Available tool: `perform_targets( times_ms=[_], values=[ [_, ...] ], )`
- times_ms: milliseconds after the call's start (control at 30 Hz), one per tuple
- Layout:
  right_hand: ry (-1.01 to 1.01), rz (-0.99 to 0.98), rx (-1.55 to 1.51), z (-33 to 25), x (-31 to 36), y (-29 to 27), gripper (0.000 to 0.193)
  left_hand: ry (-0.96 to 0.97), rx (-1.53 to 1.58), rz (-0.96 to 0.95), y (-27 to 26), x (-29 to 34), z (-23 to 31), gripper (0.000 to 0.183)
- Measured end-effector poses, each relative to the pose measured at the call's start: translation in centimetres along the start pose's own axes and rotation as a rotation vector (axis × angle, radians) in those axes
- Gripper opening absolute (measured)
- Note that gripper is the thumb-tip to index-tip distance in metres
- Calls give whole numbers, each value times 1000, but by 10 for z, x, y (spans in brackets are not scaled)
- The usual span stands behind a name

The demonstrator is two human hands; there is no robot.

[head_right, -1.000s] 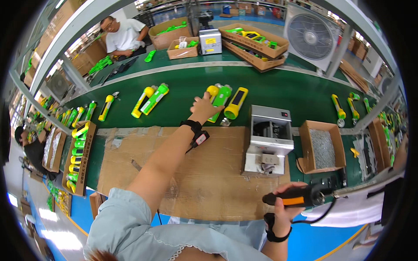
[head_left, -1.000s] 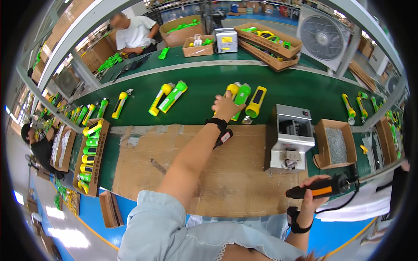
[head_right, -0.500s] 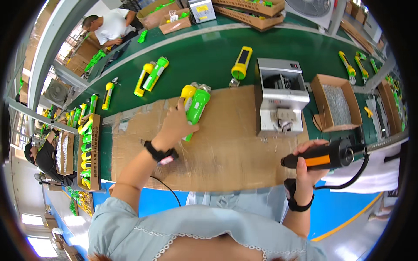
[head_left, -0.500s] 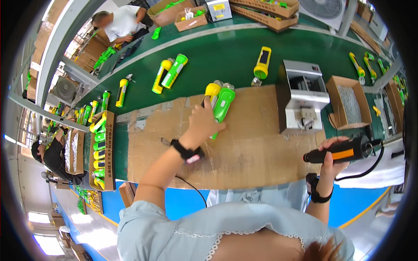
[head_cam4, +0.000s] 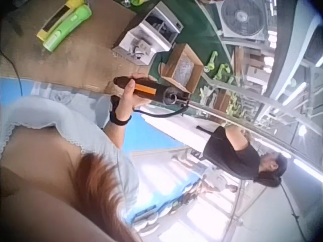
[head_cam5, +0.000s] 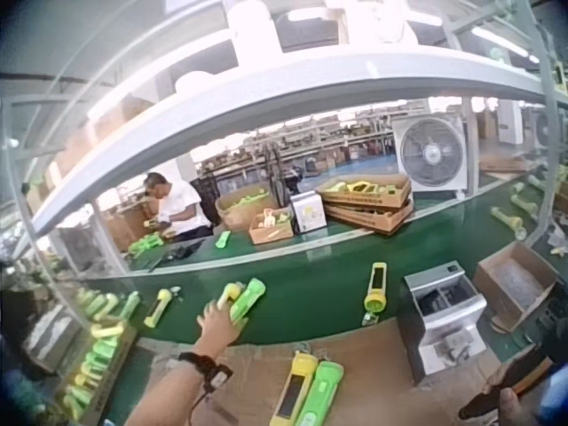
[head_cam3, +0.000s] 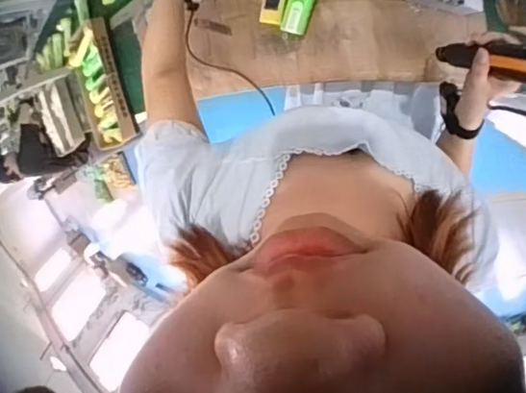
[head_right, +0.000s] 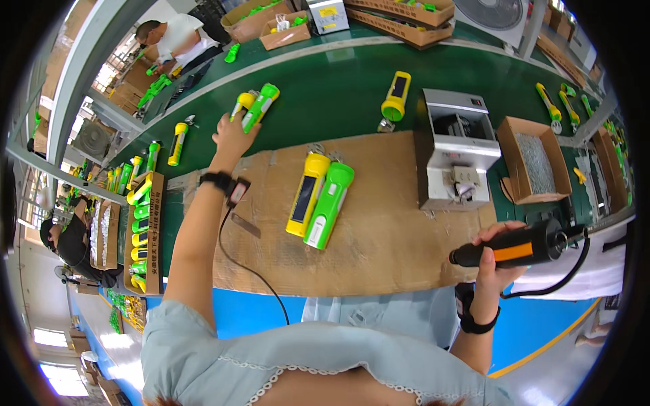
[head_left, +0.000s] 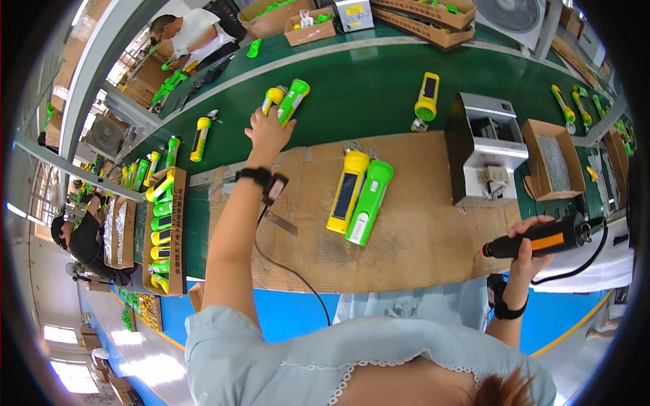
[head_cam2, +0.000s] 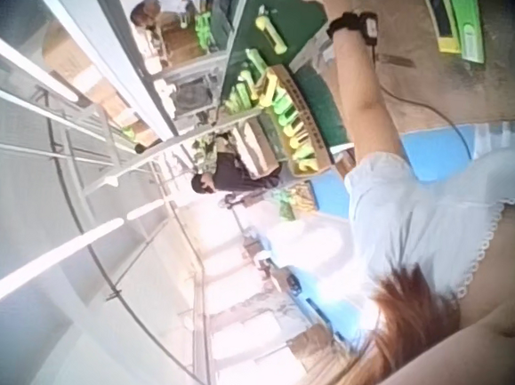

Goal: Assembling flashlights by attaching components and using a powered screwdriver on an assembly line.

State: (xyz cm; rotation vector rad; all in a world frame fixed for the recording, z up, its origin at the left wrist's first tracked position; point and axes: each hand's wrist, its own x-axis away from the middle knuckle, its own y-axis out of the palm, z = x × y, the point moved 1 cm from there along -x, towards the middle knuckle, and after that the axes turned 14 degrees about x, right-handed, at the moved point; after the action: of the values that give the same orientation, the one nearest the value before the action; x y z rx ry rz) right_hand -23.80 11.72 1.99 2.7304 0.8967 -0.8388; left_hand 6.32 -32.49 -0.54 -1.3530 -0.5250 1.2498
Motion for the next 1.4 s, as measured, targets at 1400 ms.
perform_targets(
  times_ms=[1400],
  values=[
    [-52, 32, -4, 9, 18, -22, 42, -59, 2382, -685, -104, 200, 35, 63]
  ],
)
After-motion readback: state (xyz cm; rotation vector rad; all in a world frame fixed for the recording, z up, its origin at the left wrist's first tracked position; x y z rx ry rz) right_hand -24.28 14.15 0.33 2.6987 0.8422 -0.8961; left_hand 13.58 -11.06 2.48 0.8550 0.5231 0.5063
